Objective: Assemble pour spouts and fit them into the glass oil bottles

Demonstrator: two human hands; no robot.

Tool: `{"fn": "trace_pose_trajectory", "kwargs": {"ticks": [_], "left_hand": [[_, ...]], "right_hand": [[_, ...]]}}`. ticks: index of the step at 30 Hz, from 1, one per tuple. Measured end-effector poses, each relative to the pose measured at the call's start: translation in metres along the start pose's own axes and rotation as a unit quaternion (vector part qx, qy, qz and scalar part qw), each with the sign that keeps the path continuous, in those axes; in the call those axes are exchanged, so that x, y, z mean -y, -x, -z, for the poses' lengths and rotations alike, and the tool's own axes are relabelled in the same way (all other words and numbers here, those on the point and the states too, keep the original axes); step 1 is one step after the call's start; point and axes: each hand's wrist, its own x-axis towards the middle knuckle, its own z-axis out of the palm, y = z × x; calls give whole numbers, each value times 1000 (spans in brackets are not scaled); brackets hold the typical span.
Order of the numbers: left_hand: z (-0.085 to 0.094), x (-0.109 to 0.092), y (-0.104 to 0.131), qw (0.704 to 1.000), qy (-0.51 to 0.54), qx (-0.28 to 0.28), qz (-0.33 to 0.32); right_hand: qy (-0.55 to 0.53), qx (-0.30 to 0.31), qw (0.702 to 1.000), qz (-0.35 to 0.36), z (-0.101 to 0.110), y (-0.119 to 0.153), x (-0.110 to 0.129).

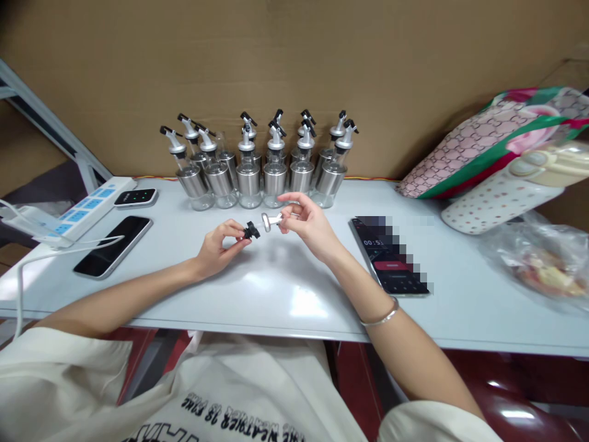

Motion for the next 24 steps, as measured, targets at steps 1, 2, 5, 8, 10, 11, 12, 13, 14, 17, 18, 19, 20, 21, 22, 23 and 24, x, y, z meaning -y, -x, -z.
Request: {"fn": "trace_pose_trajectory", "kwargs": {"ticks": [1, 2, 5, 8, 10, 11, 12, 13, 14, 17, 18, 19, 20, 21, 22, 23, 24], "left_hand": [[0, 0, 0, 1000, -2, -1, 7], [0, 0, 0, 1000, -6, -1, 12], [0, 0, 1, 1000, -21, 9, 0], [1, -1, 0, 999, -18, 27, -22], [2, -4, -2, 999, -5, 42, -17], [3, -5, -2, 999, 2, 49, -11], [3, -6, -3, 998, 9, 56, -9], [4, -7, -3, 998, 16, 61, -8], [4, -7, -4, 998, 22, 66, -9], [4, -7, -4, 997, 29, 75, -8], [3, -7, -3, 997, 29, 75, -7], [3, -6, -3, 997, 29, 74, -7], [3, -5, -2, 997, 28, 73, -6], [2, -5, -2, 997, 25, 74, -4], [2, -4, -1, 997, 21, 76, -2], [2, -4, -1, 997, 17, 80, 0], [2, -4, -1, 996, 10, 86, 1]], "right_hand": [[3, 4, 1000, -2, 0, 0, 1], [5, 7, 1000, -3, 0, 1, 1], [10, 19, 1000, -7, 0, 1, 1], [10, 24, 1000, -1, 0, 1, -1], [11, 22, 1000, 5, 0, 0, -2], [12, 19, 1000, 9, 0, 0, -3], [11, 16, 1000, 14, 0, 0, -3], [9, 14, 1000, 19, 0, -1, -4], [7, 13, 1000, 23, 0, -1, -4], [5, 11, 999, 34, 0, -1, -6], [7, 11, 999, 36, 0, -1, -6], [11, 13, 999, 37, 0, -1, -7], [14, 16, 999, 36, 0, -1, -7], [18, 19, 999, 33, 0, 0, -8], [22, 24, 999, 26, 0, 0, -8], [24, 29, 999, 16, 0, 1, -8], [25, 35, 999, 5, 0, 1, -9]]}}
